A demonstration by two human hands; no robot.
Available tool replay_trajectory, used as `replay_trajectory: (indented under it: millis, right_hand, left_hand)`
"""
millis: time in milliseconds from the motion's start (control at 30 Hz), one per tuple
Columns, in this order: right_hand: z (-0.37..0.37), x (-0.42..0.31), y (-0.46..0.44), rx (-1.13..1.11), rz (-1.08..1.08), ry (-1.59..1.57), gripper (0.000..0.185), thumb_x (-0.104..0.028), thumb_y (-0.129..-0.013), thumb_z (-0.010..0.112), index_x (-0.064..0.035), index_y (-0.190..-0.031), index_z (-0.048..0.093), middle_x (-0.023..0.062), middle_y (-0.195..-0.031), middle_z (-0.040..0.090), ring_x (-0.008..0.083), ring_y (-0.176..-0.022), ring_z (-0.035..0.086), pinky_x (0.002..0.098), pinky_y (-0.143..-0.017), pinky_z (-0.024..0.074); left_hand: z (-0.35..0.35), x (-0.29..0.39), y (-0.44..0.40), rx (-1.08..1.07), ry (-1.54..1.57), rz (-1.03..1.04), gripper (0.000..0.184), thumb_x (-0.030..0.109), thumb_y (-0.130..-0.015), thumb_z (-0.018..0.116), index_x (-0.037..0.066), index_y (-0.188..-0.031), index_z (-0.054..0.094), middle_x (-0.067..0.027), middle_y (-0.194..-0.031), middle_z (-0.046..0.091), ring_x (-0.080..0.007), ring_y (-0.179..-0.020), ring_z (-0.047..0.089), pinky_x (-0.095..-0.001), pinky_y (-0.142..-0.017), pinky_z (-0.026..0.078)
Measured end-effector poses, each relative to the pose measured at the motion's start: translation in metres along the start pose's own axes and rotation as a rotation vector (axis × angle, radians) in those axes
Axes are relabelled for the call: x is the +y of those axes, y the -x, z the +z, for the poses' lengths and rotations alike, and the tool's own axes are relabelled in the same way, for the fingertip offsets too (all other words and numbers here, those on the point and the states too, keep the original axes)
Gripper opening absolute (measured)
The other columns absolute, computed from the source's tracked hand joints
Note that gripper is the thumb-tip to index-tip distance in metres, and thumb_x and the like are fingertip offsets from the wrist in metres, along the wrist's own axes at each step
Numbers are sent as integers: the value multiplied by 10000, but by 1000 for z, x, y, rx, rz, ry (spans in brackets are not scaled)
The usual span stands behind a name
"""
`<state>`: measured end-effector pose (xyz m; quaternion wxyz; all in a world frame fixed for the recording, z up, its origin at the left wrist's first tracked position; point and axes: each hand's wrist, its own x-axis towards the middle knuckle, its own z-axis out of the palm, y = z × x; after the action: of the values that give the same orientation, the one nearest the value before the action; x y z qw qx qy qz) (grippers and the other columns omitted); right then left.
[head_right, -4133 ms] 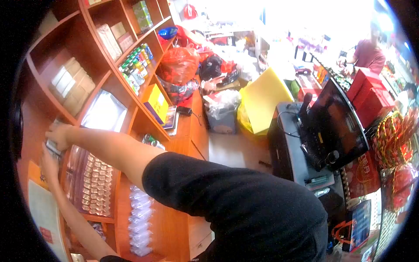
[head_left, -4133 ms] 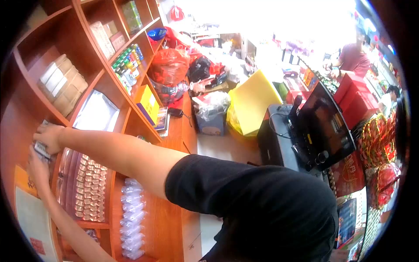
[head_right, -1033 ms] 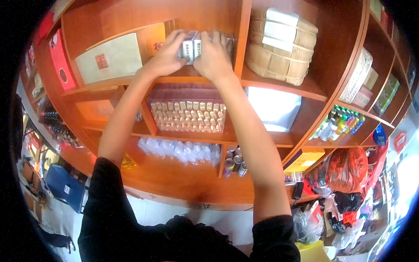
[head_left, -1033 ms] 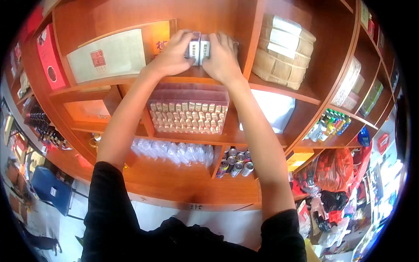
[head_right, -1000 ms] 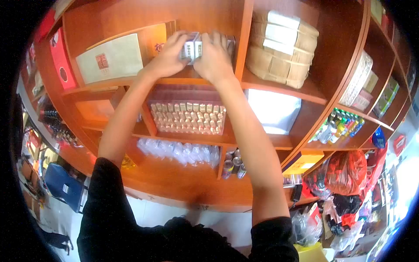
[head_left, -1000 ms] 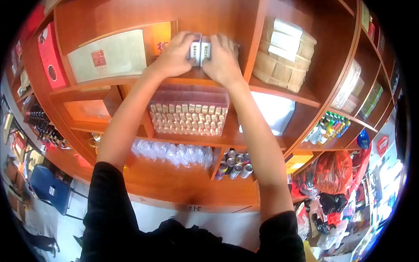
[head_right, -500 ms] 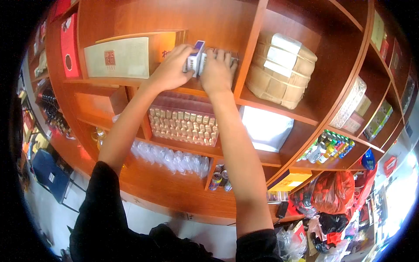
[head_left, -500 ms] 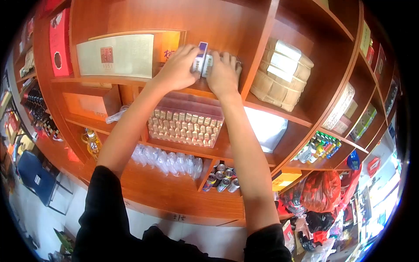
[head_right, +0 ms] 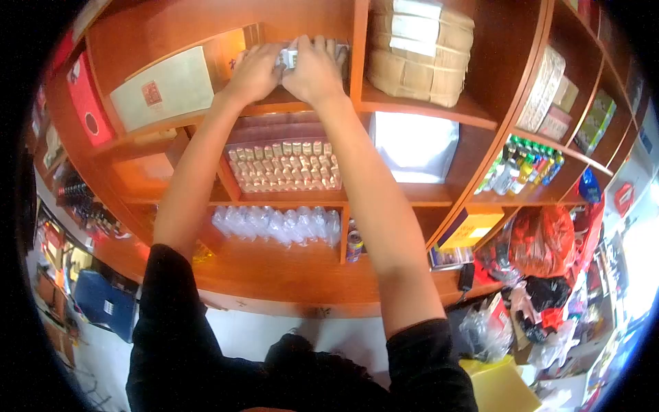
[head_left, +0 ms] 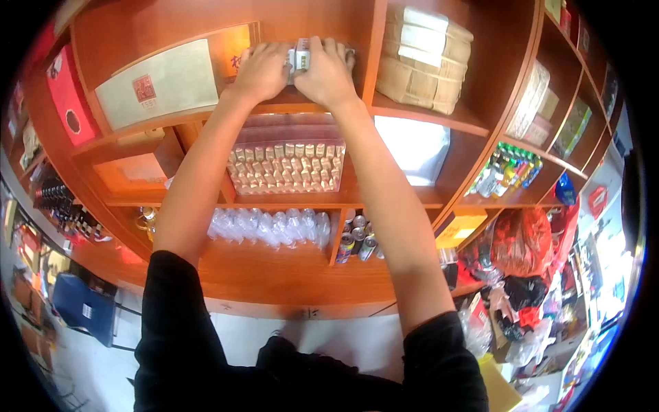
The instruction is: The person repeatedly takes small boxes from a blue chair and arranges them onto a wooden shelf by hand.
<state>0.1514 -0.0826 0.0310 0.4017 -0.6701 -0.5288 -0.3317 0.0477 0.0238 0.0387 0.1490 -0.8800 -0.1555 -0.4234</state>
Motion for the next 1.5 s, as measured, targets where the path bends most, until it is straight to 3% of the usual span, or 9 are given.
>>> replay_trajectory:
  millis: [167, 200, 433, 667, 867, 967, 1133, 1300, 1500]
  right_hand:
    - [2, 0, -1, 10, -22, 26, 437, -188, -689, 636, -48, -1089, 531, 186, -1149, 509, 369, -1173, 408, 583, -1031, 257]
    - [-1, 1, 0, -59, 4, 41, 461, -142, -712, 580, -41, -1156, 502, 180, -1204, 499, 347, -1188, 419, 579, -1031, 252]
    - [17, 8, -5, -60, 48, 261, 452, -170, -752, 621, -100, -1192, 542, 129, -1228, 487, 287, -1236, 391, 560, -1047, 240]
    - [2, 6, -1, -82, 47, 13, 485, -251, -719, 652, -93, -1165, 550, 179, -1215, 485, 347, -1212, 388, 579, -1043, 235]
    - [2, 4, 2, 6, -38, -20, 469, -203, -679, 596, -75, -1122, 507, 188, -1200, 488, 355, -1190, 402, 553, -1004, 279]
    - [-2, 1, 2, -16, -33, -45, 478, -198, -696, 599, -70, -1148, 509, 183, -1216, 480, 351, -1202, 396, 547, -1010, 280]
    - [11, 10, -4, -61, 27, 117, 441, -182, -763, 624, -73, -1181, 537, 173, -1254, 450, 344, -1237, 361, 545, -1040, 246]
    - [19, 9, -5, -35, 78, 224, 447, -182, -766, 623, -62, -1188, 541, 181, -1248, 447, 356, -1228, 361, 539, -1066, 219]
    - [-5, -1, 0, -97, 44, 72, 508, -212, -747, 638, -53, -1213, 514, 187, -1258, 441, 359, -1239, 348, 545, -1066, 222]
  left_hand:
    - [11, 4, -7, -76, -84, -60, 423, 161, -809, 566, 84, -1224, 533, -100, -1195, 575, -301, -1150, 492, -444, -972, 337]
    - [10, 4, -5, -22, -55, -50, 429, 155, -804, 570, 80, -1224, 529, -107, -1206, 565, -311, -1152, 487, -450, -971, 348]
    - [-19, 18, 27, 118, 43, 58, 467, 109, -766, 634, 64, -1217, 521, -120, -1231, 532, -331, -1160, 473, -463, -971, 372]
    - [-7, 12, 17, 92, -9, 18, 500, 95, -758, 613, 78, -1245, 502, -110, -1236, 536, -323, -1173, 460, -487, -966, 363]
    - [6, 8, -1, -69, -70, -122, 534, 132, -782, 565, 180, -1305, 470, -61, -1272, 535, -300, -1213, 426, -480, -990, 295]
    - [7, 11, 4, 24, 19, -128, 520, 140, -786, 562, 185, -1297, 476, -52, -1307, 508, -291, -1234, 403, -491, -996, 291]
    - [-1, 16, 17, 208, 153, -48, 465, 25, -707, 573, 82, -1166, 525, -111, -1270, 467, -316, -1214, 397, -446, -1004, 312]
    - [-10, 18, 16, 161, 125, -79, 485, 37, -705, 580, 95, -1184, 534, -98, -1283, 459, -308, -1203, 400, -451, -1008, 300]
    - [7, 18, 13, 107, 11, -195, 558, 112, -720, 591, 160, -1269, 502, -84, -1315, 448, -316, -1243, 361, -495, -1022, 265]
